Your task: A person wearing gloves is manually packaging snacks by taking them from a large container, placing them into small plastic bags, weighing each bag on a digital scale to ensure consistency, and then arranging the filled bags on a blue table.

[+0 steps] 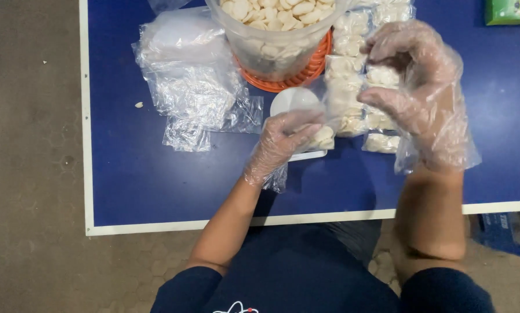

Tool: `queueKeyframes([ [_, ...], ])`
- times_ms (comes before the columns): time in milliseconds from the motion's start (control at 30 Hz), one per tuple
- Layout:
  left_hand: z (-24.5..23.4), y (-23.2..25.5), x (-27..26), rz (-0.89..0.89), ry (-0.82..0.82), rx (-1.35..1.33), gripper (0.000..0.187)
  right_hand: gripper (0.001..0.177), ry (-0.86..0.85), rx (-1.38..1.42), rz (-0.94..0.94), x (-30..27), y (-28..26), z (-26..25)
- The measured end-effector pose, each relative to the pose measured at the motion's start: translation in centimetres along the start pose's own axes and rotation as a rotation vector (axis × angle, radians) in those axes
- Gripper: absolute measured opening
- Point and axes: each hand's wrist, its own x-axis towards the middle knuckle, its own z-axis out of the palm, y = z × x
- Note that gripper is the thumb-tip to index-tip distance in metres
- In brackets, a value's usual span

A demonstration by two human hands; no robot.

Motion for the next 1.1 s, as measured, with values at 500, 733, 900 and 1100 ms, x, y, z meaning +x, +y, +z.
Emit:
queueKeyframes([
  [500,-0.3,-0.7,0.5,0.118,-0.044,0.043,0.042,0.037,0.217,0.61,0.648,-6.0,2.8,8.9],
  [733,-1.8,-0.6,-0.2,0.024,-0.028,0.039,0.046,0.036,0.181,0.573,0.504,-4.9,1.5,9.9],
  [900,-1.7,-3.6,-0.1,-0.184,0.092,0.013,0.054,0.041,0.089,0.433,0.467,-5.5,2.4,10.6],
  [1100,-2.0,-1.1,-0.6,-0.161,-0.067,0.071,0.057,0.025,-0.043,0.433,0.482,-6.6,3.6,10.5],
])
